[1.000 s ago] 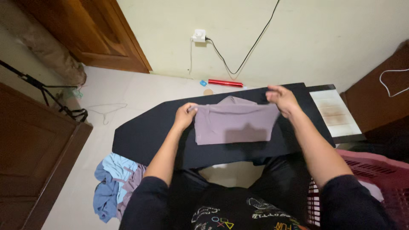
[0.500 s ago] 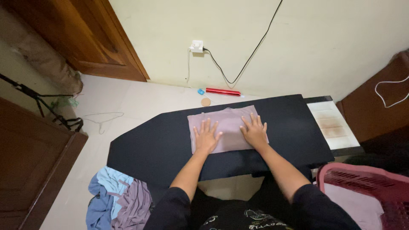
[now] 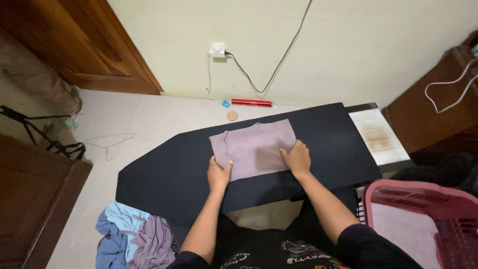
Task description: The person folds several garments one by one on a black table and places each folded item into a pink laundry basket. The person handles a light purple shirt, a mauve top, a lavender top, and a light blue shirt, smoothing and folding each before stacking them in the basket.
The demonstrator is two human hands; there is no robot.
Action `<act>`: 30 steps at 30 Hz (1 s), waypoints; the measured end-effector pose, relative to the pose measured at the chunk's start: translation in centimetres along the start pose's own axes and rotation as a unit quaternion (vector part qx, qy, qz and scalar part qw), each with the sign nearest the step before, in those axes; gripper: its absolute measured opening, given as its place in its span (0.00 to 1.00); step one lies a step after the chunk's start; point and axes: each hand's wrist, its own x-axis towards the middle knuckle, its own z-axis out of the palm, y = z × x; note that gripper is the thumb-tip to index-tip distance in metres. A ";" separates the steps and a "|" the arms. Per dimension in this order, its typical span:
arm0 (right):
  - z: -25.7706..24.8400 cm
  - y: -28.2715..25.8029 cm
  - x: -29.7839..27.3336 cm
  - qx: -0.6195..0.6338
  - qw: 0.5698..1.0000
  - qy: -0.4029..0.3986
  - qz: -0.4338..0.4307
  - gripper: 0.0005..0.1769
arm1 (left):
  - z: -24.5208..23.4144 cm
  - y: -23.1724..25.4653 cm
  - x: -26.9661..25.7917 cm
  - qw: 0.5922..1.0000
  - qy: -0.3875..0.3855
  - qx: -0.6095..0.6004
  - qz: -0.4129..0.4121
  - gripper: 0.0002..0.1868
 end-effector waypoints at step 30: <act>-13.2 35.4 -13.5 0.682 0.642 -0.059 0.346 0.21 | 11.7 14.0 -16.2 0.553 -0.588 -0.483 -0.339 0.27</act>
